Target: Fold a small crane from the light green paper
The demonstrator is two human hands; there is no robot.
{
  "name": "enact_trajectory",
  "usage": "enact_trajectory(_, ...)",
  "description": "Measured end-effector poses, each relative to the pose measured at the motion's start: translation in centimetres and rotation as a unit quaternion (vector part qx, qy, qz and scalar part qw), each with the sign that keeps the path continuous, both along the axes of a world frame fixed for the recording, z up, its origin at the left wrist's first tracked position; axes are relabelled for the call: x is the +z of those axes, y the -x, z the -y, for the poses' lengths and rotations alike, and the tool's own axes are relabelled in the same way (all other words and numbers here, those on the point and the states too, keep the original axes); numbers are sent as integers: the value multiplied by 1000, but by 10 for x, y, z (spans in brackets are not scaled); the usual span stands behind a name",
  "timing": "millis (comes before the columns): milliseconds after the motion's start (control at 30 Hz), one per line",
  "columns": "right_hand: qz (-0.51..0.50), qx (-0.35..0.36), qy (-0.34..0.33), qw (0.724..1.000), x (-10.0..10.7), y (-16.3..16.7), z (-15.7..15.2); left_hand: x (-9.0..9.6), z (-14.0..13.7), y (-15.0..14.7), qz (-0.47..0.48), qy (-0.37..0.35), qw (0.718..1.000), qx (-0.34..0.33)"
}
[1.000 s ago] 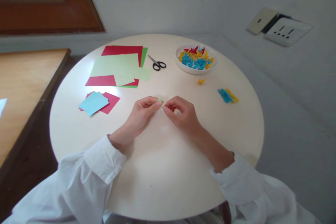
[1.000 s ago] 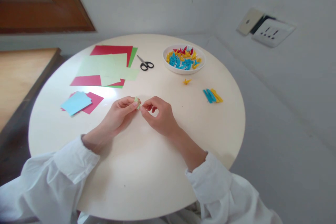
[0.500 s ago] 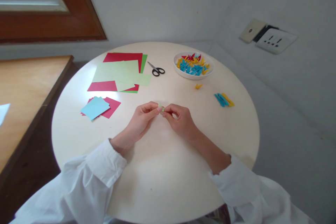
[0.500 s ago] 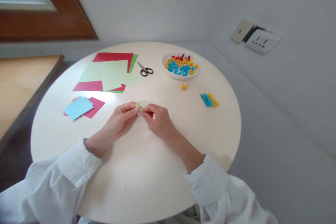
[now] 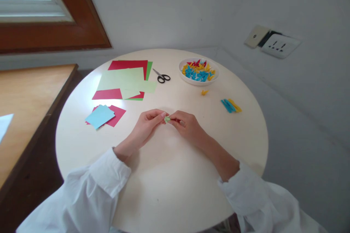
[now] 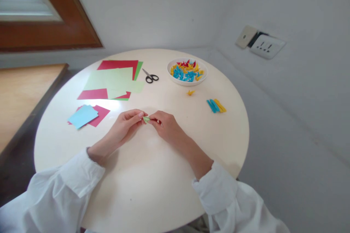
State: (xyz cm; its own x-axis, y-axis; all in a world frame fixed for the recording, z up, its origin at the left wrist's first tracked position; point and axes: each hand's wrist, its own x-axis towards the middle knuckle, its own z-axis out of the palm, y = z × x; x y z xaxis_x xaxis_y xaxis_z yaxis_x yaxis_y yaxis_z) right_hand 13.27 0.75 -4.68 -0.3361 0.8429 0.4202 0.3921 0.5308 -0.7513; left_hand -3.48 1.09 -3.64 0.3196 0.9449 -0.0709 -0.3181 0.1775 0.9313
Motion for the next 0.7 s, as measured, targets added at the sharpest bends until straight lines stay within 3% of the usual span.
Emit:
enact_trajectory(167,9,5,-10,1000,1,0,0,3,1,-1,-38,-18,999,17)
enact_trajectory(433,18,-2,12,1000,2,2,0,12,5,1,-210,-112,969,62)
enact_trajectory(700,16,10,15,1000,1,2,1,16,5,0,-230,-128,962,70)
